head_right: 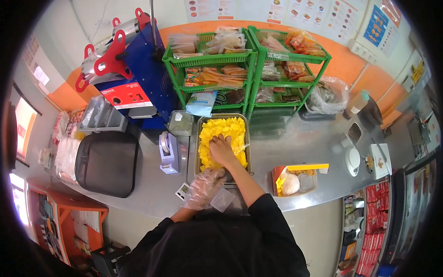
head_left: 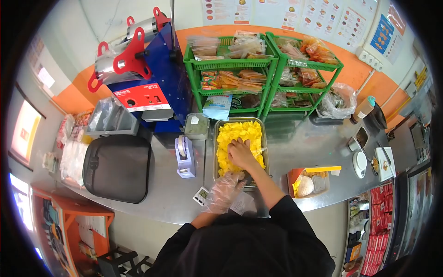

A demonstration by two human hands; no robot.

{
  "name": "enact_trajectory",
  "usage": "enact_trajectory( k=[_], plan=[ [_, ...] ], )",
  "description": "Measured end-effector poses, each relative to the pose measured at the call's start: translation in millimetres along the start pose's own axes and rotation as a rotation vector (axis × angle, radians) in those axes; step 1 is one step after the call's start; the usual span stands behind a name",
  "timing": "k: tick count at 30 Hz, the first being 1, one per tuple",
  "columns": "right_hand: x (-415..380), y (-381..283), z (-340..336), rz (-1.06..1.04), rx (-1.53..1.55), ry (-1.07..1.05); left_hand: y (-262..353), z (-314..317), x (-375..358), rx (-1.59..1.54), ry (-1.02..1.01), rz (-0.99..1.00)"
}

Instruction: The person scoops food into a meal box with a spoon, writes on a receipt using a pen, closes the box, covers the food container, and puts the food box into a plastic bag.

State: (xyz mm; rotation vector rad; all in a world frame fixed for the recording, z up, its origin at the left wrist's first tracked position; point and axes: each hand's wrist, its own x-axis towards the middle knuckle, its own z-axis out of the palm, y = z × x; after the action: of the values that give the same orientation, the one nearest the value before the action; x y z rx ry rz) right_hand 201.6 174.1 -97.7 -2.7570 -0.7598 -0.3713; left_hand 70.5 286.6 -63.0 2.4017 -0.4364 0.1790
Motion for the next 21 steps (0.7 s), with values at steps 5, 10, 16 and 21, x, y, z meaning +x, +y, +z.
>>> enact_trajectory(
  k=[5,10,16,21],
  plan=[
    [5,-4,-13,0.011,0.146,-0.156,2,7,0,-0.091,-0.017,-0.107],
    [8,-1,5,-0.059,0.080,-0.092,7,-1,0,-0.081,0.004,-0.071],
    [3,12,-17,-0.042,0.296,-0.170,4,-12,-6,-0.110,0.302,-0.126],
    [0,18,-22,-0.021,0.523,-0.169,-40,-12,-2,-0.091,0.424,-0.239]
  ],
)
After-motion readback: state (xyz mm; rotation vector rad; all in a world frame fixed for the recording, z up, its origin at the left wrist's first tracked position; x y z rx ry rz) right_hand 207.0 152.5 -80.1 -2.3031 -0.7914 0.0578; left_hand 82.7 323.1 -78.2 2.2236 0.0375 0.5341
